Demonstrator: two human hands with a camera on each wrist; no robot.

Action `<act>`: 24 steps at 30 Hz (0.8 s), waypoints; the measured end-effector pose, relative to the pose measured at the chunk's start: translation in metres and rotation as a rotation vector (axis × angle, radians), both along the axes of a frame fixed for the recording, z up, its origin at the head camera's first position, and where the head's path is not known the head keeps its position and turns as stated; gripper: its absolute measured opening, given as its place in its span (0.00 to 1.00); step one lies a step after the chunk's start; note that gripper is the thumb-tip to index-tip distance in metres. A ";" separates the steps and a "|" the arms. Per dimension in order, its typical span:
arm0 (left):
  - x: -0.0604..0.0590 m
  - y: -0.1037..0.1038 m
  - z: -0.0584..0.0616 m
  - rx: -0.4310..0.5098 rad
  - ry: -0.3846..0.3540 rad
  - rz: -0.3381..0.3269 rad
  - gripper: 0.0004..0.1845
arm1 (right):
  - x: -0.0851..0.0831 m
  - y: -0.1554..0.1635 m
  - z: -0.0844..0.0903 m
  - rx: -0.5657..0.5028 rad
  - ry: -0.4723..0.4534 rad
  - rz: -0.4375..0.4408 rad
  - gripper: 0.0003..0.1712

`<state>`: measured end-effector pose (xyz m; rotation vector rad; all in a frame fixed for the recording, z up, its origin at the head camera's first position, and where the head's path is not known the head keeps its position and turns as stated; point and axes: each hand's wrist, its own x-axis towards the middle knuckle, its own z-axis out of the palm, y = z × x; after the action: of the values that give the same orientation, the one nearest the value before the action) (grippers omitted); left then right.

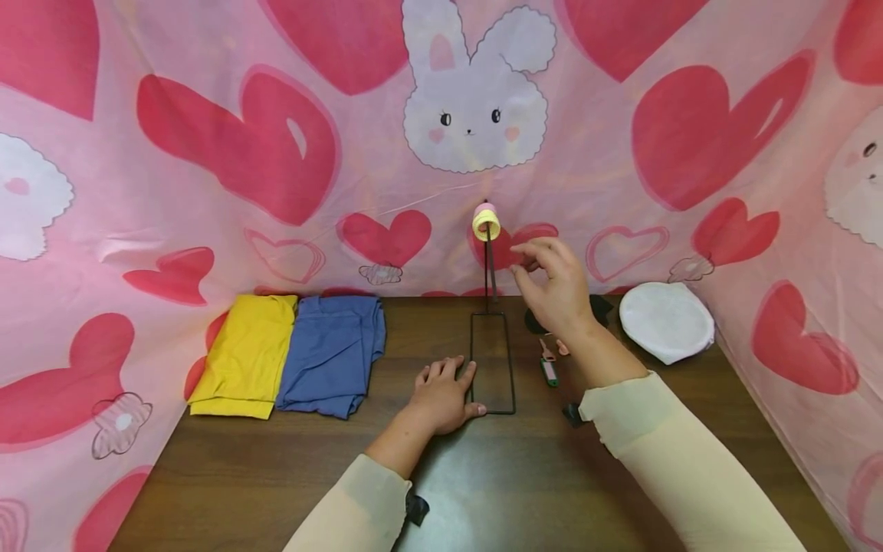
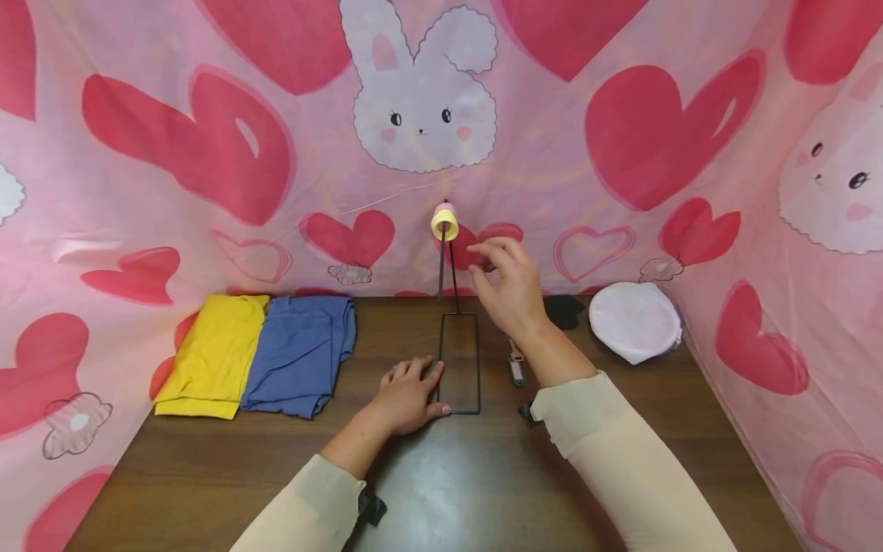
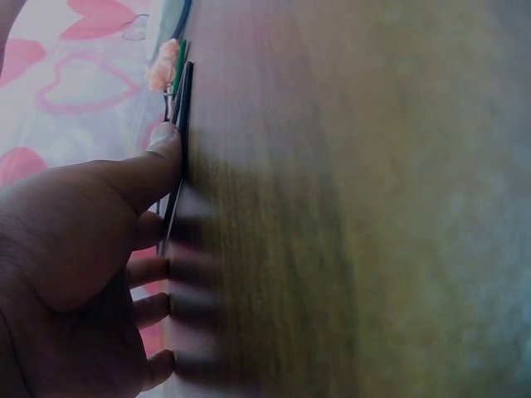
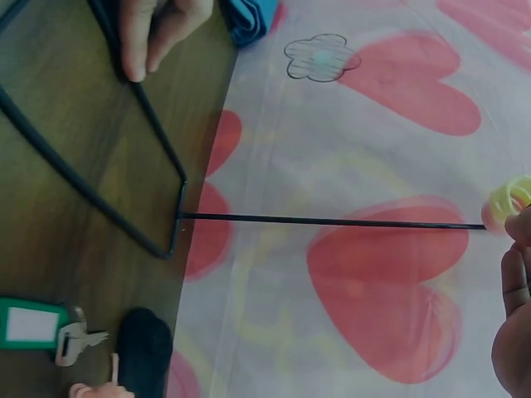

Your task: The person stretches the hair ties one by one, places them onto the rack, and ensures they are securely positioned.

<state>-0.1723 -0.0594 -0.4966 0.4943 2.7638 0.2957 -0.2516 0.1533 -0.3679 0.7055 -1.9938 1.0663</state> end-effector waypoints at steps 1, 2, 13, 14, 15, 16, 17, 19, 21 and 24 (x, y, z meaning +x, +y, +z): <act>0.000 0.000 0.000 -0.005 0.000 0.000 0.45 | 0.002 0.002 -0.002 0.002 0.004 0.000 0.15; 0.000 0.000 0.000 -0.005 0.002 0.000 0.45 | 0.004 0.003 -0.003 0.005 0.007 0.002 0.15; 0.000 0.001 -0.002 -0.020 0.004 -0.001 0.46 | 0.033 0.020 -0.023 0.034 -0.025 -0.001 0.14; 0.000 0.001 -0.002 -0.021 0.007 -0.001 0.46 | 0.036 0.022 -0.026 0.044 -0.029 -0.007 0.15; 0.000 0.001 -0.003 -0.021 0.008 -0.001 0.46 | 0.039 0.025 -0.028 0.052 -0.031 -0.014 0.16; 0.000 0.001 -0.003 -0.020 0.007 0.000 0.46 | 0.042 0.027 -0.030 0.063 -0.033 -0.019 0.16; 0.000 0.001 -0.002 -0.018 0.006 0.001 0.46 | 0.045 0.029 -0.032 0.073 -0.036 -0.024 0.16; 0.001 0.001 -0.002 -0.012 0.004 0.004 0.46 | 0.050 0.034 -0.035 0.092 -0.054 -0.027 0.17; 0.001 0.000 -0.002 -0.008 0.001 0.006 0.46 | 0.055 0.040 -0.038 0.105 -0.072 -0.024 0.17; 0.001 0.000 -0.001 -0.006 -0.002 0.005 0.46 | 0.062 0.048 -0.041 0.129 -0.107 -0.005 0.19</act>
<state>-0.1710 -0.0592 -0.4978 0.4850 2.7637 0.2885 -0.1898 0.2016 -0.4088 0.7234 -2.1703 0.9983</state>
